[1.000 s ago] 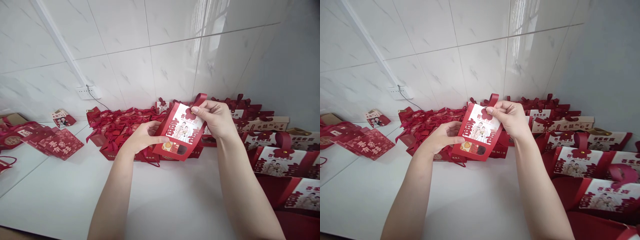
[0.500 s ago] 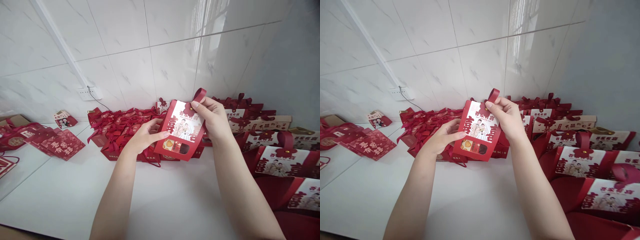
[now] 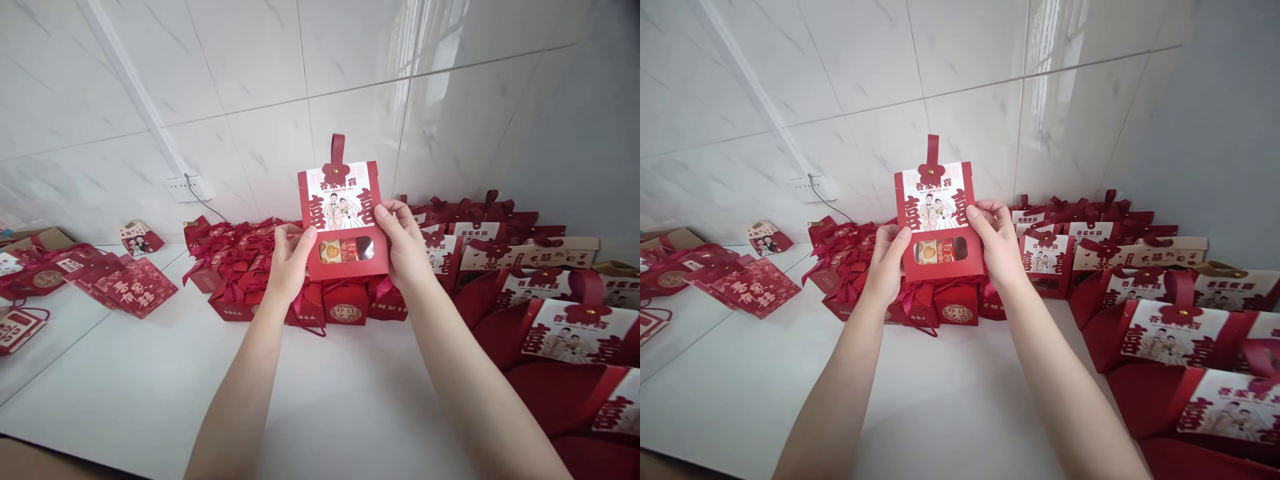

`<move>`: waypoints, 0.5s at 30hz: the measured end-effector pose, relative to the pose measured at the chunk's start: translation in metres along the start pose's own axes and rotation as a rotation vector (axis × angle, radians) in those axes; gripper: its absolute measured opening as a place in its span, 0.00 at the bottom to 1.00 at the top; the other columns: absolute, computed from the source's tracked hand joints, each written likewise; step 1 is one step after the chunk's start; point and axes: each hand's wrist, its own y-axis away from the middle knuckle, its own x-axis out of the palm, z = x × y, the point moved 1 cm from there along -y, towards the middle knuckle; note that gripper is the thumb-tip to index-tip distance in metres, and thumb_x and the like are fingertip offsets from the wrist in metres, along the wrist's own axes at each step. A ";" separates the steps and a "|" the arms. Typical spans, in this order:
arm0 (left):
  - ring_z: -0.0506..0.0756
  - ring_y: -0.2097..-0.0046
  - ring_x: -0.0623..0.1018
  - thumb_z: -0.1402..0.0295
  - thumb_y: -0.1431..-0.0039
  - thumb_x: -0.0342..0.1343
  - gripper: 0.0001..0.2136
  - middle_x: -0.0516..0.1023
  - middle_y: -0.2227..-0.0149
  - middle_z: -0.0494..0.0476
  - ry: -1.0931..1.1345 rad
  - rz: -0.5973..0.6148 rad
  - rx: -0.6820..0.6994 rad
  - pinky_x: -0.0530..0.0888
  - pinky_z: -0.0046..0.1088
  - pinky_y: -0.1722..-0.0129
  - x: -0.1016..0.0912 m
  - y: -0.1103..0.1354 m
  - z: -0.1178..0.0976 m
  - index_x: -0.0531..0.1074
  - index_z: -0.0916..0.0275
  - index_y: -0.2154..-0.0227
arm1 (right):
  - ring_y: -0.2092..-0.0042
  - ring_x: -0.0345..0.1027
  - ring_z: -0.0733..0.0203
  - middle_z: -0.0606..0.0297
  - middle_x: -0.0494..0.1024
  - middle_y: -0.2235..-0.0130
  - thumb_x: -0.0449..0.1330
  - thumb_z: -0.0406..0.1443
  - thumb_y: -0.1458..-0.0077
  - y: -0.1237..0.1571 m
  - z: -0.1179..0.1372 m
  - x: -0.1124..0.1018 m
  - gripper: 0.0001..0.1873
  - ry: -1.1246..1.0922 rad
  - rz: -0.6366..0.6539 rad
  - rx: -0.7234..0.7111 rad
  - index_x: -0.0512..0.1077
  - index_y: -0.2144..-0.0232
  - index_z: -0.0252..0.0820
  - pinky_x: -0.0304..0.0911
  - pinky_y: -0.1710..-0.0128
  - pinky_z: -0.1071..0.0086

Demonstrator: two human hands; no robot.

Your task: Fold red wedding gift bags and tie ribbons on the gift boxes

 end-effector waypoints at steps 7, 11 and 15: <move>0.64 0.49 0.80 0.43 0.35 0.48 0.25 0.83 0.55 0.60 -0.197 0.204 0.085 0.76 0.39 0.51 0.003 0.004 0.000 0.78 0.59 0.58 | 0.63 0.79 0.52 0.63 0.83 0.65 0.63 0.52 0.43 0.005 0.011 -0.005 0.17 0.122 0.177 0.115 0.76 0.70 0.47 0.75 0.65 0.61; 0.64 0.49 0.80 0.44 0.34 0.47 0.25 0.83 0.54 0.62 -0.291 0.084 0.165 0.77 0.39 0.52 0.002 0.005 -0.002 0.80 0.59 0.58 | 0.66 0.78 0.54 0.63 0.83 0.66 0.63 0.53 0.42 0.008 0.015 -0.004 0.18 0.162 0.215 0.163 0.78 0.71 0.46 0.74 0.66 0.62; 0.62 0.52 0.82 0.47 0.35 0.52 0.21 0.83 0.55 0.61 -0.094 0.038 0.169 0.79 0.37 0.56 0.002 0.005 -0.004 0.79 0.58 0.56 | 0.65 0.78 0.56 0.63 0.84 0.63 0.60 0.52 0.39 0.012 0.018 -0.001 0.18 0.173 0.341 0.197 0.80 0.67 0.47 0.74 0.62 0.62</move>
